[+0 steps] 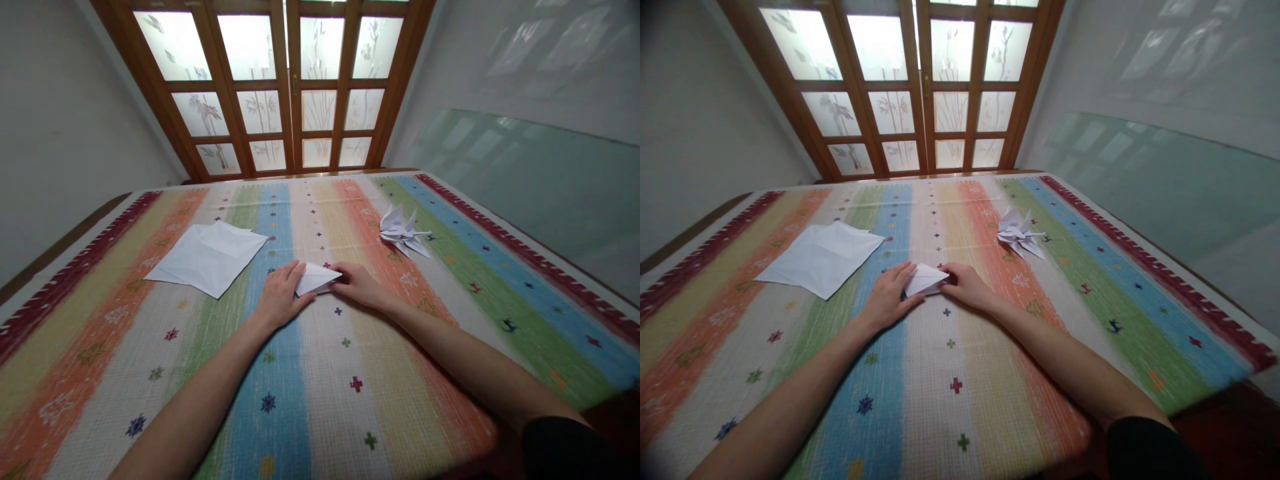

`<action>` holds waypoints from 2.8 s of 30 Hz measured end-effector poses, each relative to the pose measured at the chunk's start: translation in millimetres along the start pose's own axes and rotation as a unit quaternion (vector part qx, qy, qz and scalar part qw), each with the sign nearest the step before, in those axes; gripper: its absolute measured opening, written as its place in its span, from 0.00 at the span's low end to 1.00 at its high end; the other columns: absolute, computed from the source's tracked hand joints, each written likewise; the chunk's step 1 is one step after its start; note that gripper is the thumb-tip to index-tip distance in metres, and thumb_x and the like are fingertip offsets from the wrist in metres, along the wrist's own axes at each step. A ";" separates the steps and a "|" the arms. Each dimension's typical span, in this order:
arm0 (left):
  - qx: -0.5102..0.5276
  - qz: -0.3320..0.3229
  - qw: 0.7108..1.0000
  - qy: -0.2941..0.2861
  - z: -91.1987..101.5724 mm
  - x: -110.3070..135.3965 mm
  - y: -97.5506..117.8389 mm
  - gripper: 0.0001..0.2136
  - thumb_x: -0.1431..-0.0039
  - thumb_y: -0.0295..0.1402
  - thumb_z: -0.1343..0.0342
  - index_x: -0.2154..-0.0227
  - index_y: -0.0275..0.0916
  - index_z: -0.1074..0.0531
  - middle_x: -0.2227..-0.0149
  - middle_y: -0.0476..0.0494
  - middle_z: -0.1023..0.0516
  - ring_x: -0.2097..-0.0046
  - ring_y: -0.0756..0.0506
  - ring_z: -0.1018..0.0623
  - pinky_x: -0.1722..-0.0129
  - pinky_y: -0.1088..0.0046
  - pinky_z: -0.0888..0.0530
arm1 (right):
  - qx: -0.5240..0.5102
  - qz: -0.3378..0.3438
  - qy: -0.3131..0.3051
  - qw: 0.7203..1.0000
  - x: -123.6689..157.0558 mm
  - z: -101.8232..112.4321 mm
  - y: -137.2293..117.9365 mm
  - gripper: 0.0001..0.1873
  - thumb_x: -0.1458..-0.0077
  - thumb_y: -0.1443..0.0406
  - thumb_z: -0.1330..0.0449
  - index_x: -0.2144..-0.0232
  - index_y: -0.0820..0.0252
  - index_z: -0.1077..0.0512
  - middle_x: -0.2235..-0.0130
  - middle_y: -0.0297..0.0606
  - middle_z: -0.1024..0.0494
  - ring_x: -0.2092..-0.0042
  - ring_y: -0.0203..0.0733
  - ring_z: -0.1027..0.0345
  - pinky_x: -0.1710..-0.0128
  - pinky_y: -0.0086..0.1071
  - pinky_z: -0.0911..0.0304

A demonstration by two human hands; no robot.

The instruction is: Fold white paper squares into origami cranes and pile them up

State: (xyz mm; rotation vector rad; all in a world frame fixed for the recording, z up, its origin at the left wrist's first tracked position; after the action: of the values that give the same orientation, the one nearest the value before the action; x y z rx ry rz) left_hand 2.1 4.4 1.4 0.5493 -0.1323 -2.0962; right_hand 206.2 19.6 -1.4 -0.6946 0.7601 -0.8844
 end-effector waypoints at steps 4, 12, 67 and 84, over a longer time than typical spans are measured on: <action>0.037 -0.018 0.999 -0.007 1.0 0.8 0.9 0.21 0.41 0.41 0.45 0.47 0.40 0.35 0.41 0.34 0.32 0.43 0.37 0.29 0.44 0.54 0.32 | 0.008 0.004 0.075 0.997 2.2 7.8 8.0 0.20 0.50 0.66 0.37 0.53 0.59 0.32 0.56 0.43 0.23 0.59 0.41 0.27 0.59 0.38 0.29; 0.146 -0.090 0.983 -0.061 0.5 4.7 3.0 0.07 0.41 0.33 0.46 0.60 0.41 0.31 0.45 0.41 0.27 0.46 0.43 0.26 0.47 0.63 0.27 | 0.172 0.174 -0.044 0.968 0.5 -1.5 -1.3 0.17 0.41 0.69 0.44 0.50 0.56 0.27 0.46 0.46 0.27 0.45 0.46 0.33 0.46 0.46 0.35; -0.111 -0.121 0.982 -0.090 -4.6 -5.3 9.4 0.19 0.35 0.26 0.52 0.46 0.54 0.30 0.39 0.47 0.32 0.41 0.37 0.32 0.46 0.52 0.38 | 0.350 -0.074 0.063 0.932 10.1 2.6 -15.9 0.06 0.43 0.62 0.39 0.69 0.60 0.26 0.61 0.43 0.23 0.57 0.49 0.33 0.59 0.40 0.44; 0.020 -0.071 0.994 -0.081 -4.2 -0.6 -0.2 0.16 0.34 0.28 0.54 0.47 0.44 0.30 0.41 0.41 0.29 0.41 0.43 0.29 0.42 0.57 0.37 | 0.281 -0.018 -0.039 0.959 18.1 -11.0 -36.3 0.10 0.46 0.72 0.45 0.68 0.61 0.23 0.64 0.44 0.20 0.60 0.45 0.29 0.55 0.37 0.39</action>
State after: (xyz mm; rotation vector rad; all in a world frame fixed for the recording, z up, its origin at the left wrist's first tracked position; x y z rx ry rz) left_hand 4.0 5.5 -2.3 0.4235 -0.2353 -2.2813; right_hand 189.9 -15.0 16.0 -0.2352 0.3930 -1.0402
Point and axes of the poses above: each hand's wrist, its own x-axis away from the middle knuckle, its own z-axis out of the back of the hand, y = z × x, the point moved 3 cm from there along -x, towards the middle knuckle
